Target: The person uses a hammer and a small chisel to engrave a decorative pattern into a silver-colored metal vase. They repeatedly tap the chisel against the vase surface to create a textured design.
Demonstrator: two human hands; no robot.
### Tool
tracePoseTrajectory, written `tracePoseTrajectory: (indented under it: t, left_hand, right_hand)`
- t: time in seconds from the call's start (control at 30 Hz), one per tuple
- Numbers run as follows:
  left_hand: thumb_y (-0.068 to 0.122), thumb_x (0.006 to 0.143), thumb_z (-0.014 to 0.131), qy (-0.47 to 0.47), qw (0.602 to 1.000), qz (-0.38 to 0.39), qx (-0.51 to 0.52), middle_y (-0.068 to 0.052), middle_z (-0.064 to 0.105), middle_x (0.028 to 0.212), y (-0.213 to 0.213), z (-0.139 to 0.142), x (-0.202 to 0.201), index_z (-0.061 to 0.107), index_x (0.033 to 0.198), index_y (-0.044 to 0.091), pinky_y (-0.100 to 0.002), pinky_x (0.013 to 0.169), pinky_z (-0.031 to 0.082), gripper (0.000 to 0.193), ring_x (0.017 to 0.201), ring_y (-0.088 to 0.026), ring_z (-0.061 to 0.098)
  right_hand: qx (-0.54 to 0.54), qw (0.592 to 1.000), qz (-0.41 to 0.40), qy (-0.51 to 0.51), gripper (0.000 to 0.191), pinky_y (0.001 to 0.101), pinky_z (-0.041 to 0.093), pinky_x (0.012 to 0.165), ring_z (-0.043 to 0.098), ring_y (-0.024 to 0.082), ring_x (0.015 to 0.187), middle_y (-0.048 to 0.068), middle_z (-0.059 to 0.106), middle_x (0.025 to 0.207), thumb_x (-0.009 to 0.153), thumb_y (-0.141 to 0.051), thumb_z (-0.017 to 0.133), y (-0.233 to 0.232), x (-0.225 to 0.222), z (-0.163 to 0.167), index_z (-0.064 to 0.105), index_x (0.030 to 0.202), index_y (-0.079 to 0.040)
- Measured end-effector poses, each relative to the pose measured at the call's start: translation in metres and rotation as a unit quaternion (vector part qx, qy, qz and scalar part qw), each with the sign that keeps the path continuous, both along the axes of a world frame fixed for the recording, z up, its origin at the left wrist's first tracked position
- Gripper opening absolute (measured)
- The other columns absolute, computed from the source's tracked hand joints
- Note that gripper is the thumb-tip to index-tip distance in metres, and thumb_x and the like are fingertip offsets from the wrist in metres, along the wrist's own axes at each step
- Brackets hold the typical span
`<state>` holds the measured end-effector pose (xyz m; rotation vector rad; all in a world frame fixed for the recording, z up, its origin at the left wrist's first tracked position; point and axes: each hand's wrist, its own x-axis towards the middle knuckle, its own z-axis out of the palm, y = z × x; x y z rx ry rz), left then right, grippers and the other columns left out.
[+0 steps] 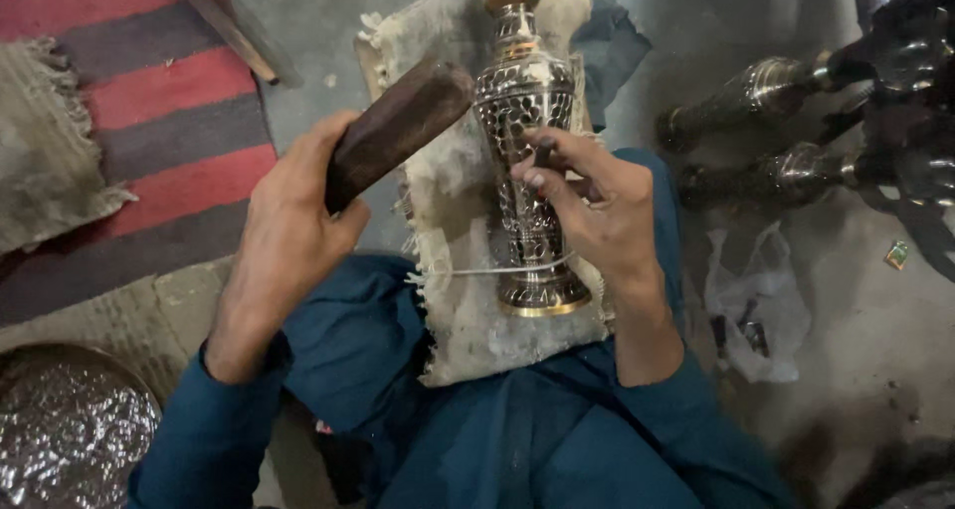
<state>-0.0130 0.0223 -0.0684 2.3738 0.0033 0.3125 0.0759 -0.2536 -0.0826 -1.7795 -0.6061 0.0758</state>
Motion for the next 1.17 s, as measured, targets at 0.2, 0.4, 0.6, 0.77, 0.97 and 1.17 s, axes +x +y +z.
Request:
tracePoseTrajectory:
  t: [0.2, 0.4, 0.6, 0.77, 0.97, 1.17]
  left_hand:
    - [-0.003, 0.077, 0.071, -0.011, 1.0, -0.019, -0.005, -0.024, 0.066, 0.115, -0.008, 0.018, 0.006, 0.049, 0.144, 0.01, -0.048, 0.084, 0.054, 0.072, 0.104, -0.046, 0.067]
    - [0.001, 0.086, 0.067, 0.108, 0.993, 0.006, -0.053, -0.014, 0.064, 0.092, -0.012, 0.04, 0.013, 0.038, 0.153, 0.02, -0.047, 0.073, 0.054, 0.075, 0.085, -0.031, 0.071]
    - [0.008, 0.088, 0.075, -0.007, 0.981, -0.062, 0.181, -0.012, 0.06, 0.093, -0.013, 0.045, 0.018, 0.046, 0.15, 0.017, -0.05, 0.081, 0.049, 0.069, 0.086, -0.03, 0.063]
    - [0.008, 0.097, 0.07, -0.026, 0.973, -0.05, 0.223, -0.01, 0.06, 0.093, -0.015, 0.042, 0.02, 0.05, 0.145, 0.018, -0.053, 0.085, 0.051, 0.053, 0.084, -0.027, 0.063]
    - [0.009, 0.094, 0.069, -0.024, 0.984, -0.05, 0.171, -0.013, 0.06, 0.1, -0.016, 0.043, 0.019, 0.049, 0.141, 0.017, -0.054, 0.087, 0.051, 0.052, 0.091, -0.032, 0.064]
    - [0.013, 0.096, 0.069, -0.006, 0.988, -0.046, 0.148, -0.015, 0.061, 0.105, -0.014, 0.039, 0.021, 0.047, 0.145, 0.02, -0.054, 0.092, 0.05, 0.055, 0.098, -0.035, 0.065]
  right_hand:
    - [0.004, 1.0, -0.006, -0.03, 0.029, 0.0263, 0.066, 0.086, 0.078, 0.018, 0.102, 0.014, 0.078, 0.11, 0.1, 0.003, 0.073, -0.001, 0.001, -0.008, 0.065, 0.127, 0.005]
    - [-0.024, 0.997, -0.013, -0.073, 0.031, 0.0268, 0.066, 0.087, 0.078, 0.018, 0.102, 0.013, 0.077, 0.112, 0.097, 0.002, 0.076, -0.001, 0.0, -0.009, 0.067, 0.127, 0.003]
    - [-0.064, 0.99, -0.03, -0.125, 0.03, 0.0275, 0.065, 0.085, 0.078, 0.017, 0.101, 0.012, 0.079, 0.11, 0.097, -0.001, 0.078, -0.001, 0.003, -0.007, 0.068, 0.125, 0.001]
    - [-0.065, 0.995, -0.034, -0.065, 0.025, 0.0254, 0.065, 0.077, 0.078, 0.014, 0.09, 0.009, 0.079, 0.102, 0.096, -0.002, 0.078, -0.002, 0.002, -0.007, 0.071, 0.121, -0.001]
    - [-0.035, 0.998, -0.02, -0.047, 0.027, 0.0247, 0.066, 0.08, 0.078, 0.014, 0.096, 0.009, 0.079, 0.105, 0.098, 0.001, 0.074, -0.001, 0.003, -0.007, 0.07, 0.124, 0.0]
    - [-0.019, 0.999, -0.015, -0.026, 0.028, 0.0254, 0.065, 0.081, 0.077, 0.015, 0.096, 0.01, 0.079, 0.105, 0.097, 0.003, 0.074, 0.001, 0.001, -0.003, 0.07, 0.125, -0.001]
